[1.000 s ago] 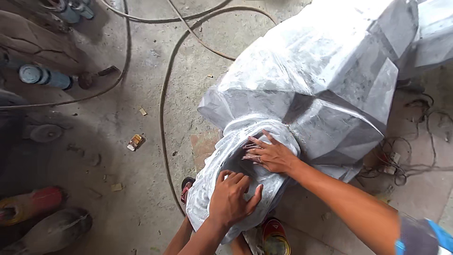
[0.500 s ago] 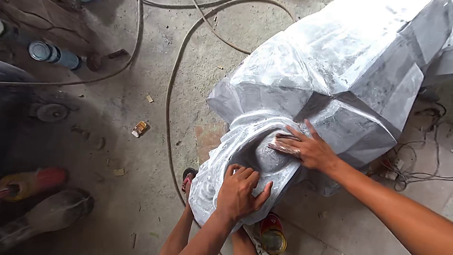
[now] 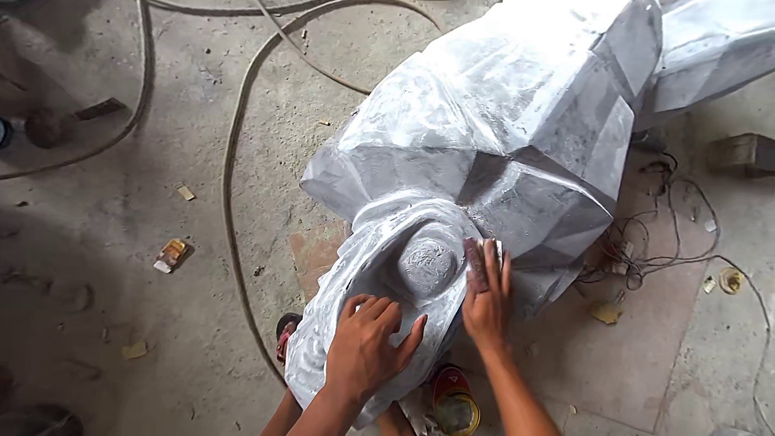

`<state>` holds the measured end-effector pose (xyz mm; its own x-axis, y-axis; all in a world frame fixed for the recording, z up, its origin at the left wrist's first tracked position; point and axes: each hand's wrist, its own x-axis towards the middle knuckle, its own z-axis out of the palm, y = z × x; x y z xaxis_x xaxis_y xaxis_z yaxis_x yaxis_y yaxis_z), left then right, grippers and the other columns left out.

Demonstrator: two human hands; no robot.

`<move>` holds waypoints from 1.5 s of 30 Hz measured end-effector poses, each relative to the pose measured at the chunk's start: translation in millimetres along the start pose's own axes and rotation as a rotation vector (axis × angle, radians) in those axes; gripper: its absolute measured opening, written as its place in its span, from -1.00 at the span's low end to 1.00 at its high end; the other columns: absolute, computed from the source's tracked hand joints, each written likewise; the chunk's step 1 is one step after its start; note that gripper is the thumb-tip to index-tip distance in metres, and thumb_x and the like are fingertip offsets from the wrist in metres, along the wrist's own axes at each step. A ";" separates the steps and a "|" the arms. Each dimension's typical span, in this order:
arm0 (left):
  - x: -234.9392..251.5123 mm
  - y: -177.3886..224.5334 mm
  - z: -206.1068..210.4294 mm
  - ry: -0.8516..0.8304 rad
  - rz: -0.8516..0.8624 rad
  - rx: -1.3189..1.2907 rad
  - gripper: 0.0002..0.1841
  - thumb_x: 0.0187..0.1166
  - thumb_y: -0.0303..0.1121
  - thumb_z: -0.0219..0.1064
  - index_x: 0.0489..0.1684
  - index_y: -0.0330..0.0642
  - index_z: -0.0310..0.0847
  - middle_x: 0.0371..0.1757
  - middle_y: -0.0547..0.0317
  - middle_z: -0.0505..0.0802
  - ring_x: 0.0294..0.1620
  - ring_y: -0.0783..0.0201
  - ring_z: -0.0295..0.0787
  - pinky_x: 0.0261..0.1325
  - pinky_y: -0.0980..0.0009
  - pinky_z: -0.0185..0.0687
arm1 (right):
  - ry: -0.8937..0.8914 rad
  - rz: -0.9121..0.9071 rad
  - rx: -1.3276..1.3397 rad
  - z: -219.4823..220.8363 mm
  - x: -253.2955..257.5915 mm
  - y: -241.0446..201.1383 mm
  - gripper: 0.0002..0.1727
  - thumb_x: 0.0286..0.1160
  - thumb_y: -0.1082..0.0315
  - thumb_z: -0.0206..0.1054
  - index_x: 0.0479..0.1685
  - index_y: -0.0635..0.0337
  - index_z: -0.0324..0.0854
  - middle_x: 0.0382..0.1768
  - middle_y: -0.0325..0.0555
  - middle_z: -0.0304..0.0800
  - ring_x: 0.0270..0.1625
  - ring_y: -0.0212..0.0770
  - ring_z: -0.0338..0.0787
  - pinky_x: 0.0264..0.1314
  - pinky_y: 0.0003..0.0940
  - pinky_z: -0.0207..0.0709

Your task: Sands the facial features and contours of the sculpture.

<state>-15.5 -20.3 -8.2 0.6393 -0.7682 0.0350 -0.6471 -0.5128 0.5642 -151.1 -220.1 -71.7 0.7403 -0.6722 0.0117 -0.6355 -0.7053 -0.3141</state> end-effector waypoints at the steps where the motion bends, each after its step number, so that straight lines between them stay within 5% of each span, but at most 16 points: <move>1: -0.1 -0.6 -0.2 -0.003 0.003 0.001 -0.50 0.57 0.18 0.26 -0.72 0.06 0.51 -0.61 0.35 0.66 -0.43 0.33 0.68 0.11 0.16 0.61 | 0.000 0.041 -0.046 13.3 -15.1 -4.5 -0.36 0.77 0.12 -0.05 0.88 -0.15 0.20 0.93 -0.36 -0.04 0.97 -0.04 -0.18 0.93 0.17 -0.08; 4: 1.9 -2.0 -0.4 0.001 0.025 0.005 -0.50 0.55 0.19 0.27 -0.73 0.07 0.50 -0.62 0.35 0.65 -0.46 0.33 0.66 0.06 0.15 0.61 | 0.070 0.107 -0.075 32.8 -26.8 -10.1 -0.40 0.72 0.00 -0.02 0.75 -0.24 0.42 0.90 -0.32 0.05 0.96 0.16 -0.22 0.91 0.28 -0.18; 10: 0.8 -1.2 -1.3 0.002 0.032 -0.008 -0.50 0.55 0.19 0.26 -0.75 0.07 0.50 -0.65 0.38 0.61 -0.51 0.34 0.60 -0.05 0.16 0.57 | 0.053 0.057 -0.018 25.0 -14.6 -5.0 -0.40 0.82 -0.06 -0.12 0.85 -0.53 0.19 0.95 -0.45 -0.18 0.97 0.10 -0.42 0.90 0.38 -0.34; 14: 4.3 -1.7 -2.4 -0.003 0.049 0.001 -0.49 0.55 0.20 0.25 -0.76 0.09 0.48 -0.66 0.38 0.59 -0.52 0.35 0.58 -0.06 0.17 0.55 | 0.125 0.016 0.082 30.3 -3.7 -1.4 -0.44 0.80 -0.04 -0.04 0.78 -0.45 0.36 0.94 -0.35 -0.08 0.97 0.11 -0.36 0.94 0.31 -0.33; 19: -1.5 1.8 -2.4 -0.008 0.037 0.001 -0.48 0.55 0.20 0.24 -0.76 0.08 0.49 -0.66 0.39 0.59 -0.53 0.34 0.58 -0.09 0.15 0.56 | 0.017 -0.084 0.101 10.2 -3.0 17.4 -0.40 0.83 -0.07 -0.07 0.85 -0.48 0.20 0.95 -0.41 -0.18 0.98 0.06 -0.38 0.94 0.31 -0.29; 21: 1.5 1.0 -2.1 0.001 0.042 0.005 -0.49 0.55 0.21 0.24 -0.75 0.09 0.49 -0.65 0.40 0.59 -0.52 0.35 0.58 -0.08 0.17 0.56 | 0.061 -0.071 0.142 15.0 1.1 14.5 -0.42 0.82 -0.04 -0.05 0.82 -0.40 0.29 0.95 -0.36 -0.15 0.98 0.03 -0.36 0.96 0.24 -0.28; 25: 2.1 -1.4 -1.3 -0.002 0.051 0.009 -0.49 0.55 0.20 0.25 -0.75 0.09 0.50 -0.65 0.40 0.60 -0.52 0.36 0.59 -0.10 0.18 0.56 | 0.082 -0.096 0.128 19.2 50.4 -9.5 -0.41 0.85 0.00 -0.07 0.83 -0.21 0.29 0.91 -0.34 0.03 0.97 0.03 -0.23 0.92 0.24 -0.22; 29: 1.7 -0.4 -1.5 -0.032 0.044 -0.009 -0.50 0.56 0.20 0.24 -0.73 0.08 0.51 -0.63 0.39 0.62 -0.50 0.36 0.61 -0.08 0.17 0.57 | -0.052 -0.137 -0.032 -11.7 53.0 6.8 -0.41 0.89 0.00 -0.17 0.87 -0.31 0.21 0.86 -0.58 0.12 0.96 -0.12 -0.14 0.90 0.26 -0.15; 34: 2.3 -1.5 -1.2 -0.030 0.066 -0.004 -0.49 0.56 0.21 0.23 -0.73 0.09 0.49 -0.64 0.37 0.61 -0.50 0.33 0.61 -0.03 0.15 0.58 | -0.050 -0.142 -0.062 -13.6 23.1 46.8 -0.45 0.84 -0.02 -0.10 0.70 -0.23 0.49 0.72 -0.45 0.46 0.85 -0.22 0.24 0.84 0.08 0.11; 38: 3.4 -2.3 -1.0 -0.023 0.049 -0.004 -0.50 0.55 0.21 0.24 -0.72 0.08 0.50 -0.62 0.36 0.63 -0.48 0.33 0.63 -0.02 0.15 0.59 | -0.083 -0.136 -0.067 -4.9 65.6 -2.4 -0.43 0.87 0.04 -0.18 0.79 -0.22 0.36 0.83 -0.48 0.25 0.91 -0.18 0.09 0.85 0.20 0.02; 42: 3.8 -4.3 -0.7 -0.038 0.055 0.007 -0.49 0.54 0.23 0.24 -0.72 0.09 0.51 -0.62 0.38 0.64 -0.46 0.33 0.65 0.03 0.14 0.60 | -0.085 0.033 -0.171 0.7 40.0 -23.2 -0.36 0.85 -0.01 -0.17 0.91 -0.22 0.11 0.90 -0.48 0.05 0.96 -0.22 -0.13 0.92 0.22 -0.19; 45: 3.5 -3.0 0.0 -0.035 0.060 0.008 -0.49 0.54 0.23 0.24 -0.73 0.10 0.49 -0.63 0.38 0.62 -0.47 0.33 0.63 0.02 0.16 0.59 | -0.043 0.109 -0.131 13.3 56.7 -34.5 -0.35 0.83 -0.01 -0.19 0.88 -0.10 0.20 0.87 -0.36 0.16 0.95 -0.08 -0.08 0.89 0.33 -0.22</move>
<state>-11.3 -21.5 -9.7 0.5842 -0.8106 0.0402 -0.6873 -0.4678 0.5557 -84.2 -230.9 -72.8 0.6724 -0.7380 -0.0573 -0.7336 -0.6540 -0.1847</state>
